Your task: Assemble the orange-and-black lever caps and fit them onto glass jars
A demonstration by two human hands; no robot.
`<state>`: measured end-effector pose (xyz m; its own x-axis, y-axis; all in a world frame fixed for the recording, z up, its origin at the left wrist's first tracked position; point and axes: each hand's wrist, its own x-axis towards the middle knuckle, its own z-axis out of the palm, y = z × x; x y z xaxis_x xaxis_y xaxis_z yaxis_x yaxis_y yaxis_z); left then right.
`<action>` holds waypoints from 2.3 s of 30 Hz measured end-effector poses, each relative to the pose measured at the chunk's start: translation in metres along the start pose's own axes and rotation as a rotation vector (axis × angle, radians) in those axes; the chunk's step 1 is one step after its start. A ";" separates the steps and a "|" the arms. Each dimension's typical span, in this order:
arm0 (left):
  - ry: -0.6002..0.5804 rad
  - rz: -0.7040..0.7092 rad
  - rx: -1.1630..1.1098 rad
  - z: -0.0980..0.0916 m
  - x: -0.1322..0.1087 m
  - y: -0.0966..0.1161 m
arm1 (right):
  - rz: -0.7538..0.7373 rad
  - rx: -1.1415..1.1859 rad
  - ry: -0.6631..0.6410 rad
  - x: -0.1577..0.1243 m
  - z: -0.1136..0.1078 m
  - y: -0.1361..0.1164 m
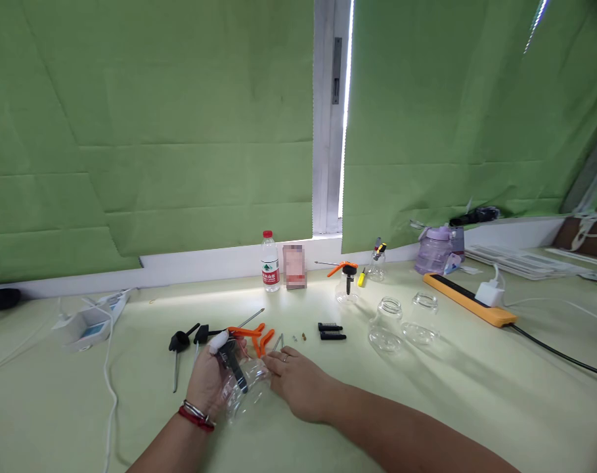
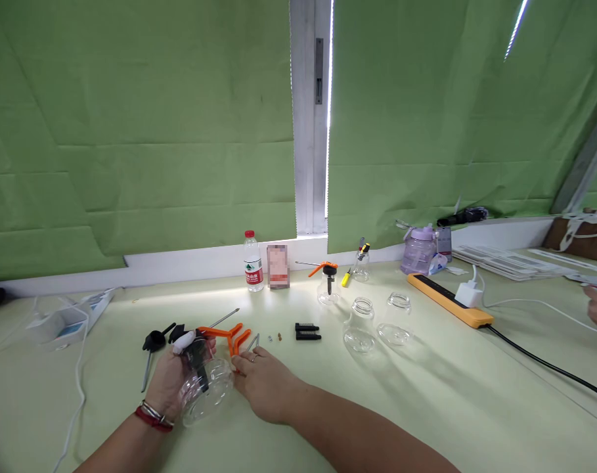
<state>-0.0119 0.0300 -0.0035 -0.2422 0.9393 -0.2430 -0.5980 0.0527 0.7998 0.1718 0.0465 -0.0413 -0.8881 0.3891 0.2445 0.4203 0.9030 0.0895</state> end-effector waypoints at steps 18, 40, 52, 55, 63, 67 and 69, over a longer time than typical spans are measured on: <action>-0.297 -0.135 0.143 0.018 -0.034 -0.019 | 0.795 1.448 0.315 -0.027 -0.014 0.025; -0.341 -0.219 0.380 0.019 -0.022 -0.042 | 0.706 1.174 0.482 -0.056 0.001 0.028; -0.327 -0.219 0.358 0.013 -0.011 -0.043 | 0.794 1.338 0.396 -0.043 0.006 0.036; -0.329 -0.208 0.379 0.013 -0.011 -0.042 | 0.826 1.436 0.417 -0.043 0.006 0.037; -0.321 -0.210 0.370 0.013 -0.011 -0.041 | 0.842 1.427 0.407 -0.043 0.006 0.038; -0.319 -0.207 0.367 0.013 -0.011 -0.040 | 0.900 1.415 0.421 -0.041 0.004 0.037; -0.318 -0.208 0.370 0.013 -0.011 -0.040 | 0.929 1.365 0.406 -0.040 0.005 0.037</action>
<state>0.0247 0.0221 -0.0258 0.1304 0.9498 -0.2845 -0.2850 0.3107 0.9068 0.2223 0.0654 -0.0529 -0.2608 0.9647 -0.0357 0.0863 -0.0135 -0.9962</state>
